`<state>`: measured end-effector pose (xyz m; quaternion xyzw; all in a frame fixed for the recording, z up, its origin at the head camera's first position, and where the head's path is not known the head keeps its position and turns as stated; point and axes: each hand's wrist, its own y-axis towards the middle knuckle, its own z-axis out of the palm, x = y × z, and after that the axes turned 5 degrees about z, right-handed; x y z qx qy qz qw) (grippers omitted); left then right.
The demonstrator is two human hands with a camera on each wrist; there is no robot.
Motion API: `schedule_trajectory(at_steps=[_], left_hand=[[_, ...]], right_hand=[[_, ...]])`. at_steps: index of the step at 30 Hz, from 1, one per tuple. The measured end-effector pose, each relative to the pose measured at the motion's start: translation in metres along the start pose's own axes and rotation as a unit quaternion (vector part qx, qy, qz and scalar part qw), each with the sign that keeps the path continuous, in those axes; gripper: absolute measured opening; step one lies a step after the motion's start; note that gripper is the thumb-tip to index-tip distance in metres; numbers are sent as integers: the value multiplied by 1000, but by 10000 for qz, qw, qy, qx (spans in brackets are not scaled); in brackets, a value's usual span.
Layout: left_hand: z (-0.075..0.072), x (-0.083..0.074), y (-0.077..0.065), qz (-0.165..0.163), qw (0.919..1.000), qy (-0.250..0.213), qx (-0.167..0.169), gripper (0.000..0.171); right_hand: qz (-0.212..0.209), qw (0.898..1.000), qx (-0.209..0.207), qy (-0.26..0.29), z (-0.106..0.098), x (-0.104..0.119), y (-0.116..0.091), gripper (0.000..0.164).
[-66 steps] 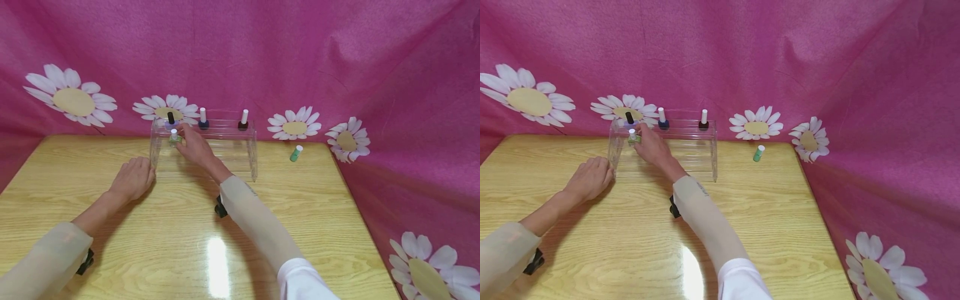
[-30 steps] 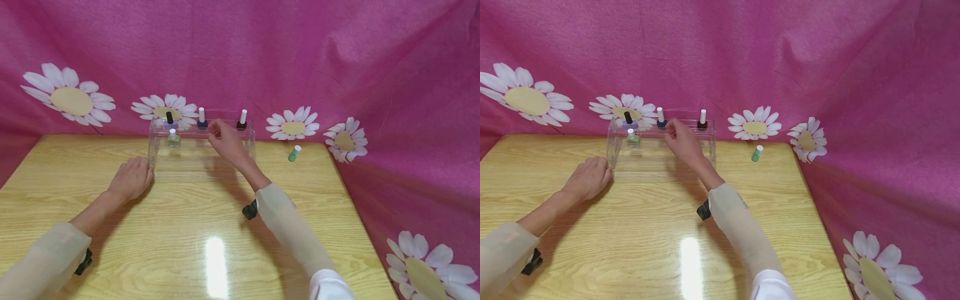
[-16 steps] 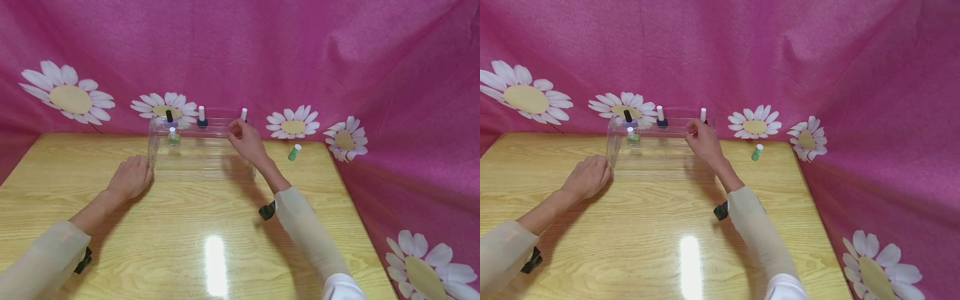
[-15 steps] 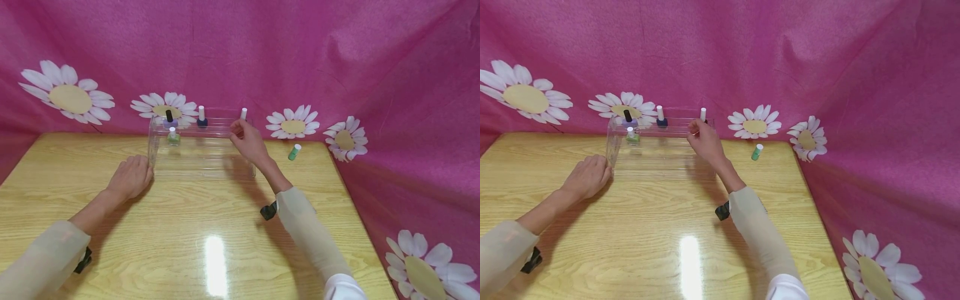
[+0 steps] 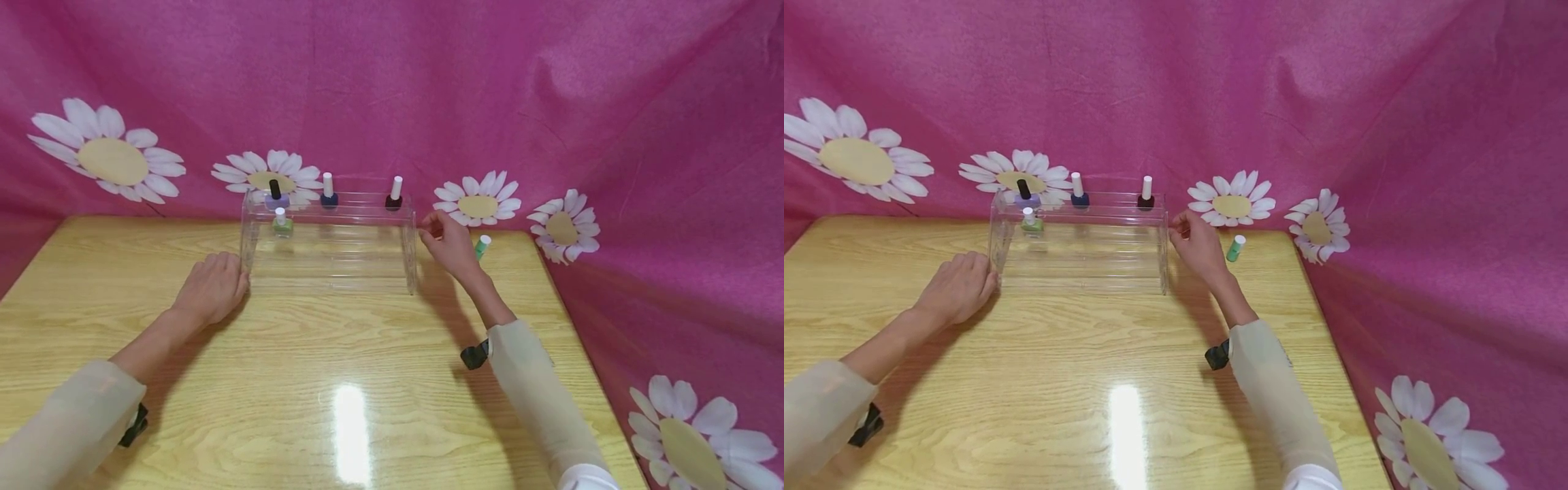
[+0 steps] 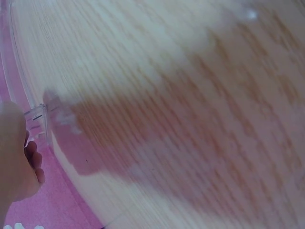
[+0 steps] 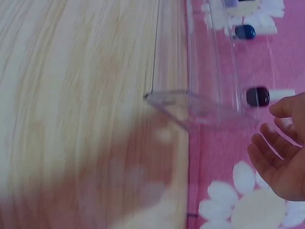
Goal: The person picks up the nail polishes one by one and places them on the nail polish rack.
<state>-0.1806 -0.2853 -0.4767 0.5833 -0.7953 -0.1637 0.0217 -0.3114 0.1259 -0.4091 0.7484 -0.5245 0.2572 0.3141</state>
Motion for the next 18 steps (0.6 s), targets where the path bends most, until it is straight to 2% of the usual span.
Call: schedule_trajectory(at_steps=[10, 18], left_hand=[[0, 0, -2, -109, 9998, 108, 107, 23], [0, -1, -2, -132, 9998, 122, 114, 23]], right_hand=[[437, 9987, -273, -2, -26, -31, -14, 18], [589, 9967, -538, 171, -41, -50, -19, 21]])
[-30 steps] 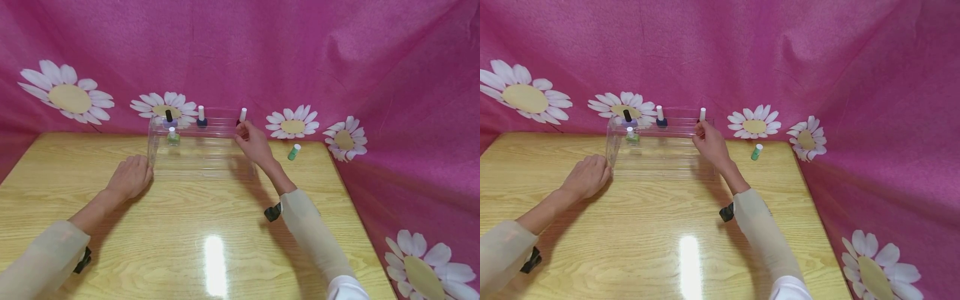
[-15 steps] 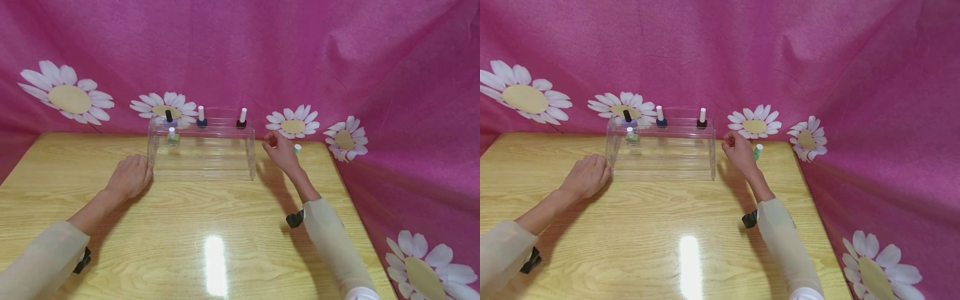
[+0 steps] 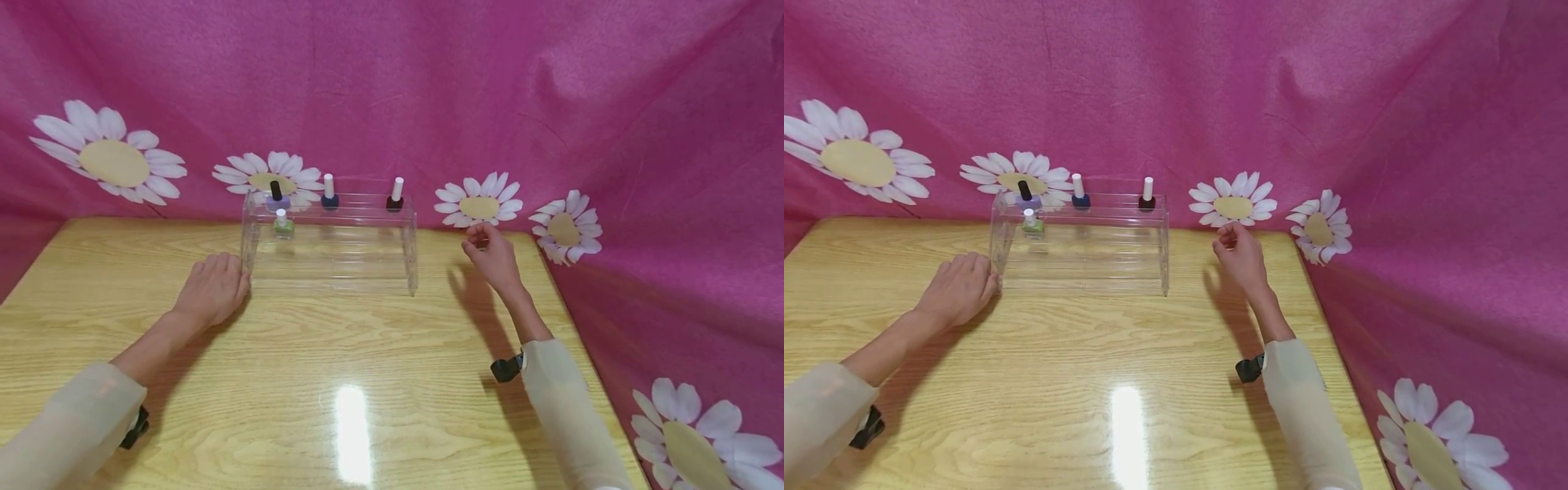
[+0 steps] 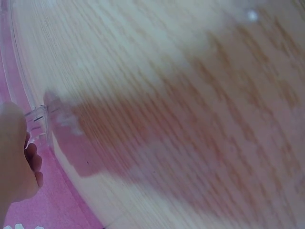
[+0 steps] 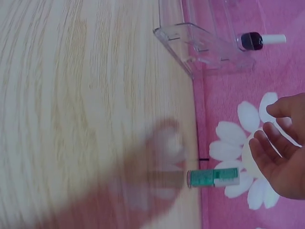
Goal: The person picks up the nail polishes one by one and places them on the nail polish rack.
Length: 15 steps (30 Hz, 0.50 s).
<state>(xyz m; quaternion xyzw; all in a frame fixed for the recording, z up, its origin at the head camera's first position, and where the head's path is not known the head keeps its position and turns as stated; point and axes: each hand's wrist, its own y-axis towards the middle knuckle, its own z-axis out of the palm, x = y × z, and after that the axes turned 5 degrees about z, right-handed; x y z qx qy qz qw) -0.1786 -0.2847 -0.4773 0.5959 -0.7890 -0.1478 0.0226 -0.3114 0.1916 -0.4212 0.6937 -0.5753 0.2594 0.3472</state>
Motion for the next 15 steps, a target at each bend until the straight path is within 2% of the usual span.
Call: schedule_trajectory(at_steps=[3, 10, 15], left_hand=[[1, 0, 0, -4, 10000, 5, -8, 23], [1, 0, 0, 30, 9999, 11, -115, 23], [1, -1, 0, 22, 9999, -40, -114, 23]], right_hand=[[141, 9995, -152, 223, -3, -5, -1, 24], [457, 9931, -885, 619, -6, -17, -1, 30], [636, 9911, -1002, 605, -7, -28, 1, 35]])
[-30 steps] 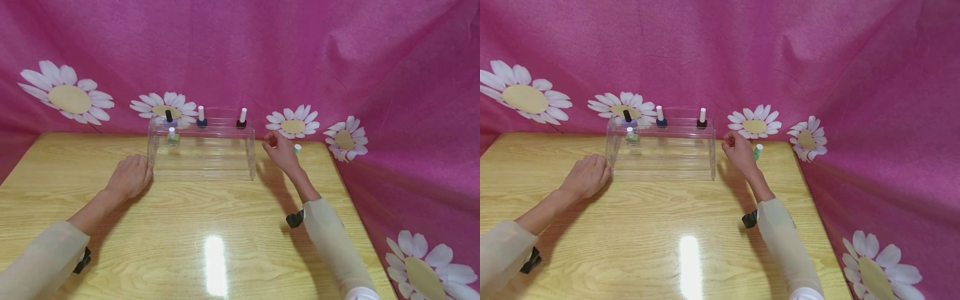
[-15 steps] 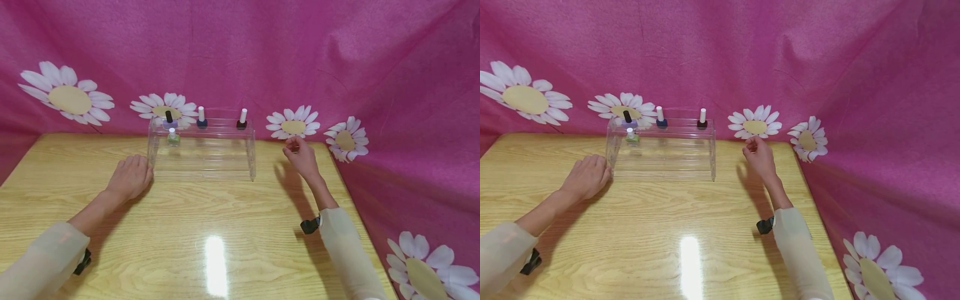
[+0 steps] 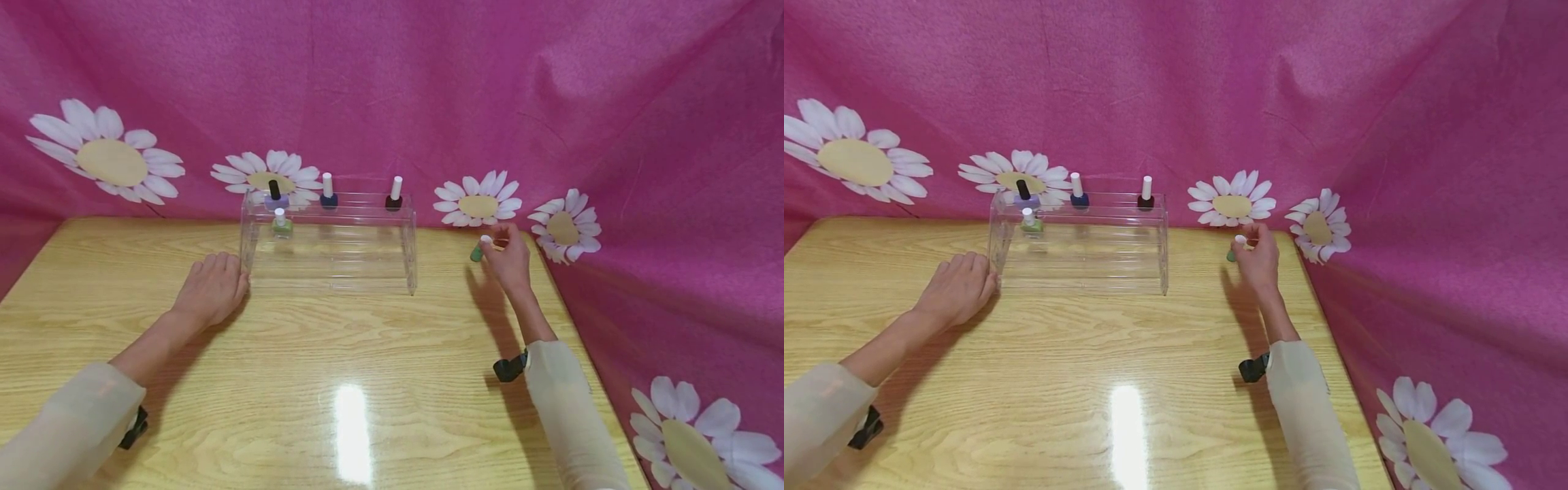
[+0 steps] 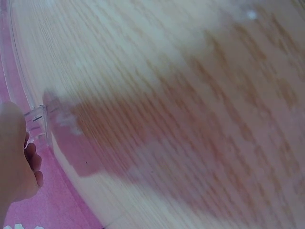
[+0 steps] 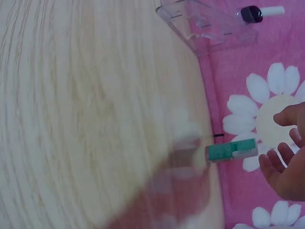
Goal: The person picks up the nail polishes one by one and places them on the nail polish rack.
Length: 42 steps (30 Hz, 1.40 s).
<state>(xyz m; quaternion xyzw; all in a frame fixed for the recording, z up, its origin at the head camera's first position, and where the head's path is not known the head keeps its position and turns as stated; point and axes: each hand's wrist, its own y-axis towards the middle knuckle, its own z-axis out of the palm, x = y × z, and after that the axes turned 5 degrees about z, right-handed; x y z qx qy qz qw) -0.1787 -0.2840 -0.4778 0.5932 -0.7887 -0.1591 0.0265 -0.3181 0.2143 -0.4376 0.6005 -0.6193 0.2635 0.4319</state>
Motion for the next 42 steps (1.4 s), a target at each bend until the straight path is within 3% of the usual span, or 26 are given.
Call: schedule_trajectory(at_steps=[11, 27, 42], left_hand=[[0, 0, 1, -83, 9999, 3, 86, 23], [-2, -2, -1, 44, 10000, 66, 4, 24], [0, 1, -1, 33, 9999, 10, 95, 24]], right_hand=[[865, 9959, 208, 175, 8, -19, 7, 47], [1208, 9902, 553, 440, 20, -36, 15, 51], [1144, 9903, 323, 716, 30, -39, 19, 49]])
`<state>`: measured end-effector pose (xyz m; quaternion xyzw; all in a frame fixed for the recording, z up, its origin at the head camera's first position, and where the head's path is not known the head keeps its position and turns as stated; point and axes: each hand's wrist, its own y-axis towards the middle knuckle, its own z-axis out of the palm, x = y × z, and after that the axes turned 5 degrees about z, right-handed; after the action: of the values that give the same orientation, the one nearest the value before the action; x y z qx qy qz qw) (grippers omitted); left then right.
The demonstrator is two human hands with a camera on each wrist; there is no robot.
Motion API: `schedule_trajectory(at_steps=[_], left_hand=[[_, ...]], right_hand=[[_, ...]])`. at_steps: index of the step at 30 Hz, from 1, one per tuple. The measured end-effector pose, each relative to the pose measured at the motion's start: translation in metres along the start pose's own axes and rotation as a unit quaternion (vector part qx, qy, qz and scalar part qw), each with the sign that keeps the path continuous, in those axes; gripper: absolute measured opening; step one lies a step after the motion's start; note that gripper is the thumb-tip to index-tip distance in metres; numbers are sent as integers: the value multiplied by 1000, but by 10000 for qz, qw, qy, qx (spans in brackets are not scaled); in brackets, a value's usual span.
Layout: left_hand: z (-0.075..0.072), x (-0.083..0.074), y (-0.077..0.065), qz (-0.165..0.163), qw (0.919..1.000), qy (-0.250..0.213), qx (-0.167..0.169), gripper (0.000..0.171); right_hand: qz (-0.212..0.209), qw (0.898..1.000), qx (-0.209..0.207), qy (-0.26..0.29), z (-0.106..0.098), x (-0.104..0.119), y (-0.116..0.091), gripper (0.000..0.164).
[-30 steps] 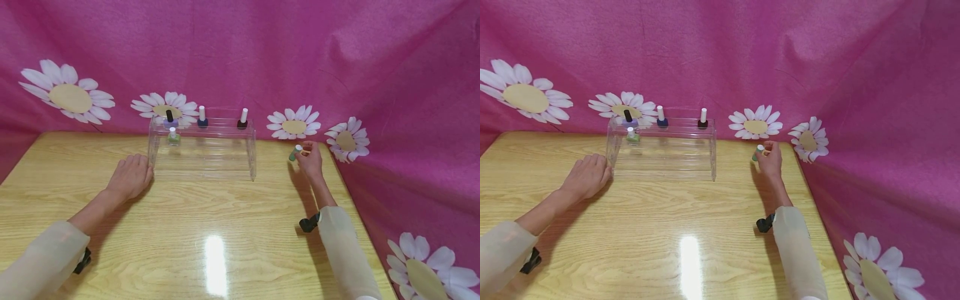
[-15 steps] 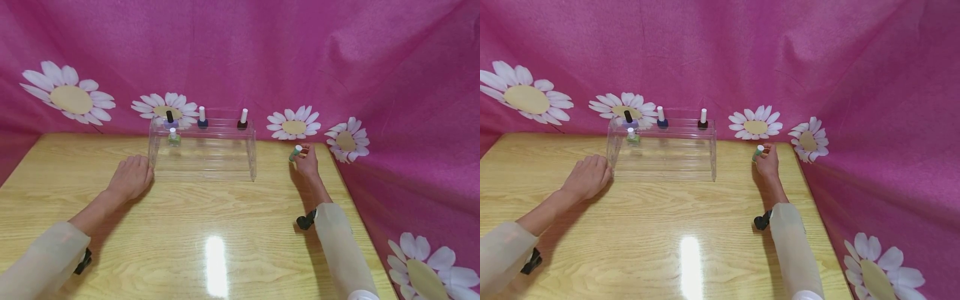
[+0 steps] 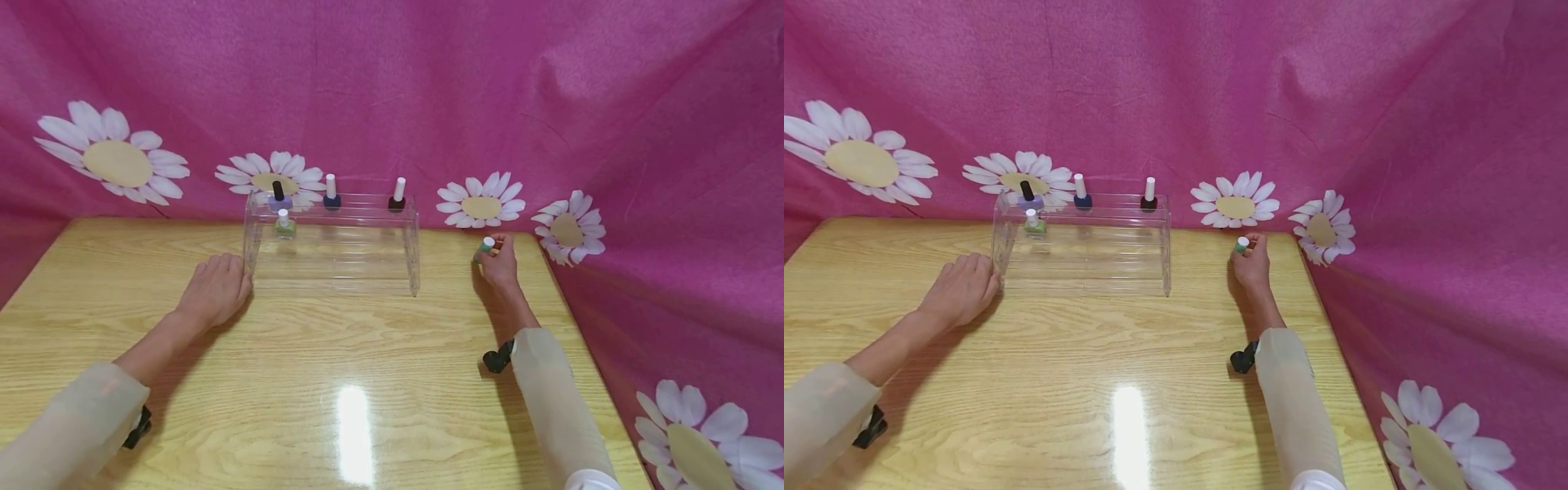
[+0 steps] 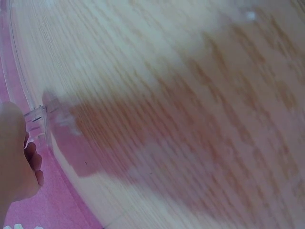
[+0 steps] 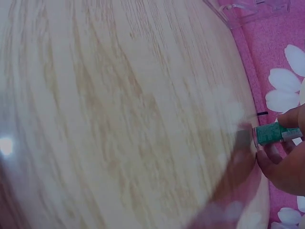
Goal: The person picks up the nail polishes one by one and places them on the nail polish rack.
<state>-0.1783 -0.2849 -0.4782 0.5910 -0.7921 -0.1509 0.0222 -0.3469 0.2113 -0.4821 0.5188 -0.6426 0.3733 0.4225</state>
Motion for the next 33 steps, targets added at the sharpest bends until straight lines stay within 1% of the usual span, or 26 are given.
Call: schedule_trajectory(at_steps=[7, 12, 15, 18, 21, 26, 31, 33], left_hand=[[1, 0, 0, -25, 10000, -6, -40, 23], [2, 1, 0, -31, 10000, 20, -5, 24], [1, 1, 0, -47, 10000, 0, -49, 24], [1, 1, 1, -69, 9999, -36, -113, 23], [1, 1, 1, -71, 9999, -70, -101, 23], [2, 0, 1, -59, 9999, -27, -91, 23], [1, -1, 1, -71, 9999, -35, -90, 24], [1, -1, 1, -78, 9999, -56, -68, 23]], right_hand=[[-16, 9999, -112, 41, 3, -1, -3, 44], [-146, 9995, -78, 271, 6, 3, -5, 41], [-381, 9985, -10, 394, 9, 12, -7, 39], [-737, 9963, 59, 442, 12, 23, -9, 38], [-991, 9937, 85, 522, 16, 33, -12, 37], [-1145, 9898, 284, 798, 23, 51, -23, 35], [-1233, 9835, 636, 1164, 32, 70, -36, 33], [-1347, 9800, 771, 1248, 36, 77, -41, 32]])
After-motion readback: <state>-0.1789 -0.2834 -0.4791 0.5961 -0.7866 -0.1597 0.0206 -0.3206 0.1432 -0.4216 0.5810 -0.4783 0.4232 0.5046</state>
